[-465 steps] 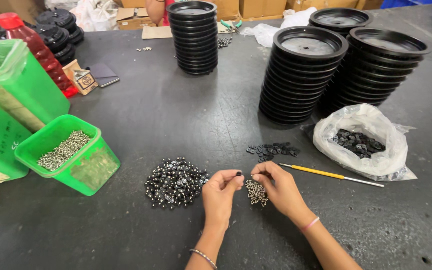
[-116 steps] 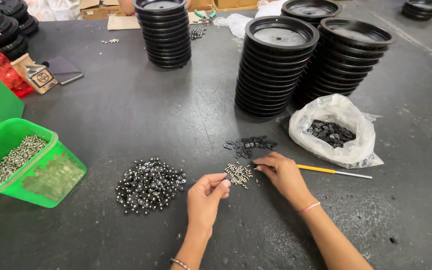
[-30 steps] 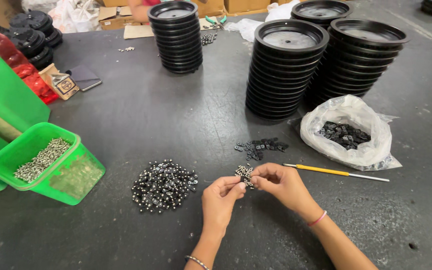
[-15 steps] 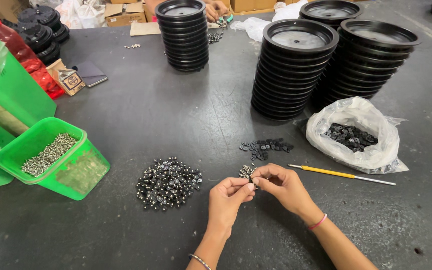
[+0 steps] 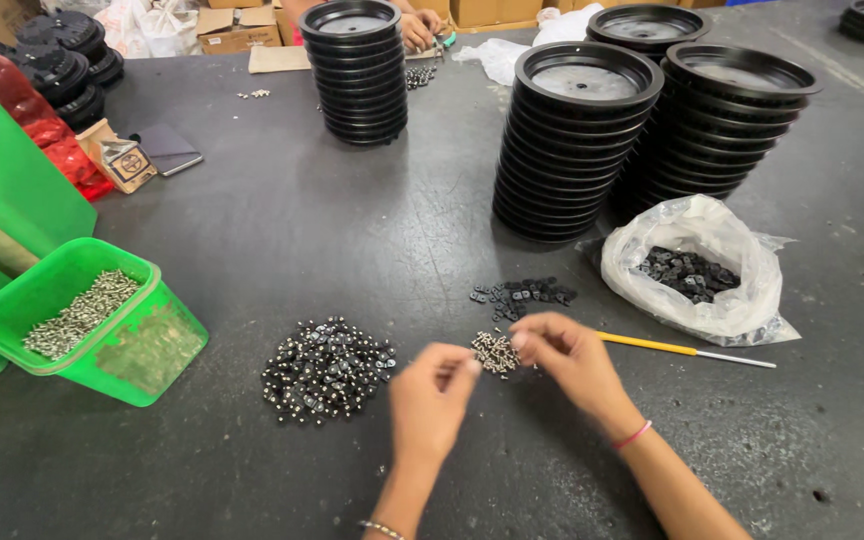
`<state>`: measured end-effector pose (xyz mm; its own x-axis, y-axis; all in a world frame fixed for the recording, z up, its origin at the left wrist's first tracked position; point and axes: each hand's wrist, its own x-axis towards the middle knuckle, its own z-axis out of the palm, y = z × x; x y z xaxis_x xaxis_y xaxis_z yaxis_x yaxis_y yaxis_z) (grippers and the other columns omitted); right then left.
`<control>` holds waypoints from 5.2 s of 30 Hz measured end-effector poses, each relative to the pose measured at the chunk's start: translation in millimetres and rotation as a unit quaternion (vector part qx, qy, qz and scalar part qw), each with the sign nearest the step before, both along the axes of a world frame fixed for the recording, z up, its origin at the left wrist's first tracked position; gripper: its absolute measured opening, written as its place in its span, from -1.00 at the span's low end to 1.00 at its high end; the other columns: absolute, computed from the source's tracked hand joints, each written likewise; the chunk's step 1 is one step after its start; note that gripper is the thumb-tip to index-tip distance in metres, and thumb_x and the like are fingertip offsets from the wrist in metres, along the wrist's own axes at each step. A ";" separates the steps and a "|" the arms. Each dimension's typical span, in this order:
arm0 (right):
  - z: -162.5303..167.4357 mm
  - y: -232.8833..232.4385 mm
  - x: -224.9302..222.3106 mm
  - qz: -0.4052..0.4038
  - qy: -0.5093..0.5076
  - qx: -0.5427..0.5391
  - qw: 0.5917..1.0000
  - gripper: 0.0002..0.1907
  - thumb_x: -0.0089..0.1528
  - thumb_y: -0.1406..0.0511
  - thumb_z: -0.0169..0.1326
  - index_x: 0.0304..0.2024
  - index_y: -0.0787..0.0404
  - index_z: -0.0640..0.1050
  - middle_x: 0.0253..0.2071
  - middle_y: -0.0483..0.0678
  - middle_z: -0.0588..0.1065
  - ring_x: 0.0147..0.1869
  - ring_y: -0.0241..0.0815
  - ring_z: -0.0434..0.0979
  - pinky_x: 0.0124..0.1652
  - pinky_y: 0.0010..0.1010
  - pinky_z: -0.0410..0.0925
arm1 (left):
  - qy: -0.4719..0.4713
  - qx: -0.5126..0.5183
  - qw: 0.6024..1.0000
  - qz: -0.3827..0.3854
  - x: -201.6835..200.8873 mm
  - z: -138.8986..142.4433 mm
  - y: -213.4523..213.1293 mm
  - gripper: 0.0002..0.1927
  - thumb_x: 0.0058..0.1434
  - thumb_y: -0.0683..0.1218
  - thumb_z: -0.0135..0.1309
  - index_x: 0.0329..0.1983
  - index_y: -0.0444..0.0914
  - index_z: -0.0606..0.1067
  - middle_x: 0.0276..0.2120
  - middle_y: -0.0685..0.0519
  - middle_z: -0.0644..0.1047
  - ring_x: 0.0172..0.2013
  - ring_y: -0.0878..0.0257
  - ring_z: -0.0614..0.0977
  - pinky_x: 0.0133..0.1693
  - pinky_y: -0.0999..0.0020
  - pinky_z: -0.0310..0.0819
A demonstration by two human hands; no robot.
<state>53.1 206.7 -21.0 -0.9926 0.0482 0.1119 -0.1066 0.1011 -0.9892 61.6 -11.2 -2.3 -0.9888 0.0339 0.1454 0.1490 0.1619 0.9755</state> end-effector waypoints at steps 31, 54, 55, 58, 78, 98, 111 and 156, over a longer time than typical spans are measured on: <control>49.4 -37.5 12.1 0.058 0.111 0.283 0.951 -0.83 0.18 0.38 0.18 -0.15 0.19 0.61 -0.28 -0.02 0.63 -0.22 -0.06 0.66 -0.21 -0.36 0.48 | 0.114 -0.075 0.991 0.007 0.1 4.8 3.1 -0.78 0.13 -0.18 0.25 -0.15 -0.28 0.63 -0.30 -0.04 0.67 -0.31 0.11 0.70 -0.27 0.34 0.55; 20.8 -28.0 -22.6 -0.060 0.141 0.408 0.900 -0.85 0.18 0.31 0.21 -0.22 0.21 0.62 -0.28 -0.02 0.58 -0.23 -0.04 0.60 -0.21 -0.29 0.45 | -0.114 0.140 0.983 0.026 -15.0 -28.0 10.0 -0.78 0.16 -0.17 0.25 -0.15 -0.35 0.67 -0.35 0.06 0.69 -0.40 0.38 0.63 -0.29 0.45 0.60; 21.1 -27.7 -21.1 -0.063 0.109 0.348 0.929 -0.84 0.19 0.31 0.21 -0.20 0.23 0.63 -0.29 -0.04 0.61 -0.24 -0.12 0.61 -0.21 -0.34 0.46 | -0.115 0.148 0.982 0.026 -15.6 -28.4 10.3 -0.78 0.16 -0.17 0.25 -0.15 -0.35 0.67 -0.35 0.05 0.69 -0.39 0.38 0.64 -0.29 0.45 0.61; 21.1 -28.0 -14.5 -0.048 0.024 0.170 0.984 -0.80 0.22 0.34 0.21 -0.13 0.29 0.64 -0.30 -0.08 0.66 -0.24 -0.32 0.61 -0.19 -0.47 0.47 | -0.123 0.161 0.979 0.029 -15.6 -30.0 10.0 -0.79 0.16 -0.18 0.25 -0.15 -0.35 0.66 -0.34 0.05 0.69 -0.37 0.39 0.65 -0.28 0.45 0.63; 27.6 -47.8 1.8 0.010 0.048 0.188 0.981 -0.85 0.23 0.35 0.18 -0.16 0.25 0.65 -0.25 -0.14 0.60 -0.22 -0.36 0.55 -0.20 -0.52 0.44 | -0.121 0.126 0.984 0.038 -12.8 -20.8 10.3 -0.81 0.13 -0.17 0.27 -0.20 -0.34 0.66 -0.38 0.05 0.70 -0.42 0.38 0.65 -0.30 0.47 0.59; 8.6 -28.8 -5.3 0.061 -0.032 0.037 0.997 -0.78 0.23 0.35 0.20 -0.11 0.35 0.67 -0.28 -0.09 0.66 -0.22 -0.38 0.62 -0.17 -0.50 0.51 | -0.016 0.056 0.998 -0.009 -6.0 -14.8 6.0 -0.87 0.18 -0.20 0.22 -0.22 -0.34 0.63 -0.35 0.05 0.71 -0.35 0.39 0.71 -0.25 0.47 0.58; 23.9 -23.3 -4.3 0.086 0.005 0.007 0.996 -0.77 0.23 0.37 0.21 -0.08 0.36 0.62 -0.19 -0.15 0.61 -0.14 -0.40 0.56 -0.12 -0.49 0.45 | -0.157 0.425 0.889 -0.068 -15.3 -38.7 6.7 -0.85 0.31 -0.17 0.12 -0.11 -0.33 0.53 -0.18 -0.02 0.61 -0.14 0.26 0.63 -0.01 0.36 0.56; 44.1 -51.4 13.1 0.011 0.086 0.175 0.981 -0.84 0.23 0.35 0.18 -0.15 0.26 0.62 -0.27 -0.12 0.63 -0.20 -0.36 0.60 -0.19 -0.49 0.47 | -0.108 0.325 0.939 -0.002 -21.3 -40.7 -2.1 -0.86 0.25 -0.17 0.18 -0.18 -0.34 0.58 -0.33 0.04 0.64 -0.34 0.36 0.58 -0.24 0.45 0.50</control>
<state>66.2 155.3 23.2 -0.9579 -0.0436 0.2836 -0.2744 0.4276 -0.8613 40.3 -13.3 -43.0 -0.9977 0.0117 -0.0673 -0.0647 -0.4791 0.8754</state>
